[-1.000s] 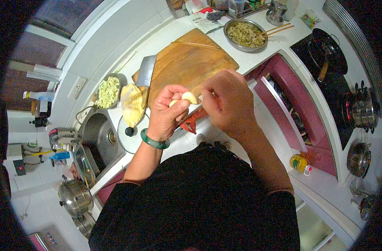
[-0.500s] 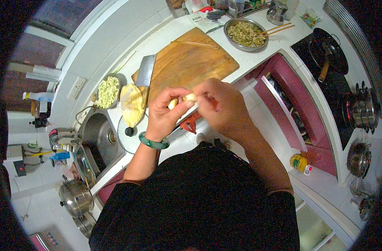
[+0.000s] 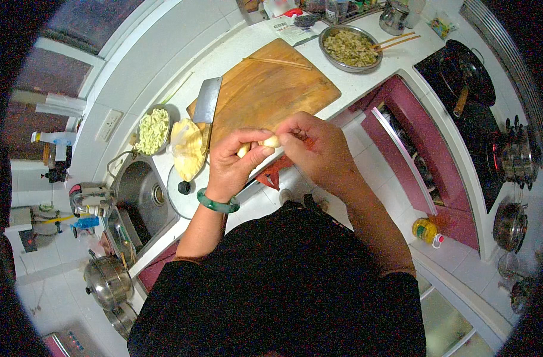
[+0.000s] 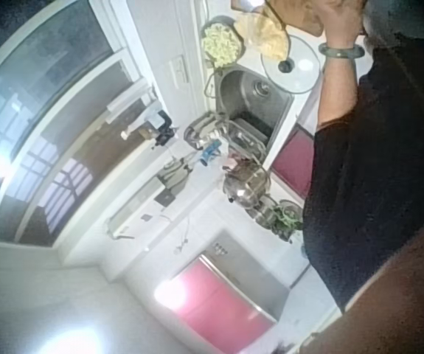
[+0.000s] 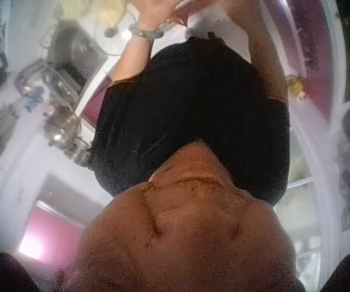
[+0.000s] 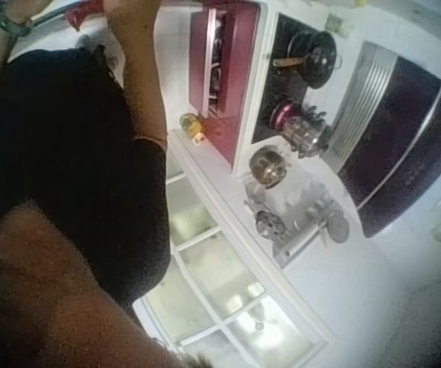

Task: The person retrieves garlic from a drawer, peels several cloves by hand, and then uses a cleaver to crush and mince the garlic on a wooden cutting board. The minced garlic remains on the board at the end of the clip.

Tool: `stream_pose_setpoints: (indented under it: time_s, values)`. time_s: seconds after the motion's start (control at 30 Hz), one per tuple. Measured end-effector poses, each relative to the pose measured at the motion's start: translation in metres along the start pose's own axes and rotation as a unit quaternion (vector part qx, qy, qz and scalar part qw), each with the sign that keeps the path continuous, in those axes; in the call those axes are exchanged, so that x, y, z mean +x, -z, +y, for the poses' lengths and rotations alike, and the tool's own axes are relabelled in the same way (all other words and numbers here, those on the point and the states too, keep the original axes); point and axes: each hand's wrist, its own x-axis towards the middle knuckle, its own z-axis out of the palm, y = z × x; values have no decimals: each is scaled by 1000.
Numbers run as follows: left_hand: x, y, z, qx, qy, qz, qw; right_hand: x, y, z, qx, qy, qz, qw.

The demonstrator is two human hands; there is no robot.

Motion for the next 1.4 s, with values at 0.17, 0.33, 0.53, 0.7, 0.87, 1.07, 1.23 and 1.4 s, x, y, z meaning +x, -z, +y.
stream_pose_setpoints:
  time_s: [0.17, 0.33, 0.53, 0.7, 0.87, 1.07, 1.23, 1.4]
  values:
    - [3, 3, -2, 41, -41, -16, 998, 3, -2, -1, -66, -9, -10, 998]
    - [0, 2, -1, 3, -5, 5, 1000, 1, -2, 5, 12, -29, -16, 999]
    - [-1, 3, -3, 32, -35, 3, 999, 1, -7, -2, -36, -29, -14, 999]
    - [-7, 8, -2, -119, 99, 32, 987, -3, 1, 8, -11, -30, 3, 999]
    - [-5, 5, -8, -196, 56, 31, 978, -1, -16, -8, -68, 98, 21, 993]
    - [-4, 0, -1, -320, 141, 42, 936, 0, -16, -7, -125, 126, 44, 983]
    - [-4, 3, -9, -332, 137, 26, 933, 3, -17, -9, -152, 146, 36, 977]
    - [-2, 5, -15, -367, 170, 28, 914, 6, -11, -2, -166, 131, 16, 977]
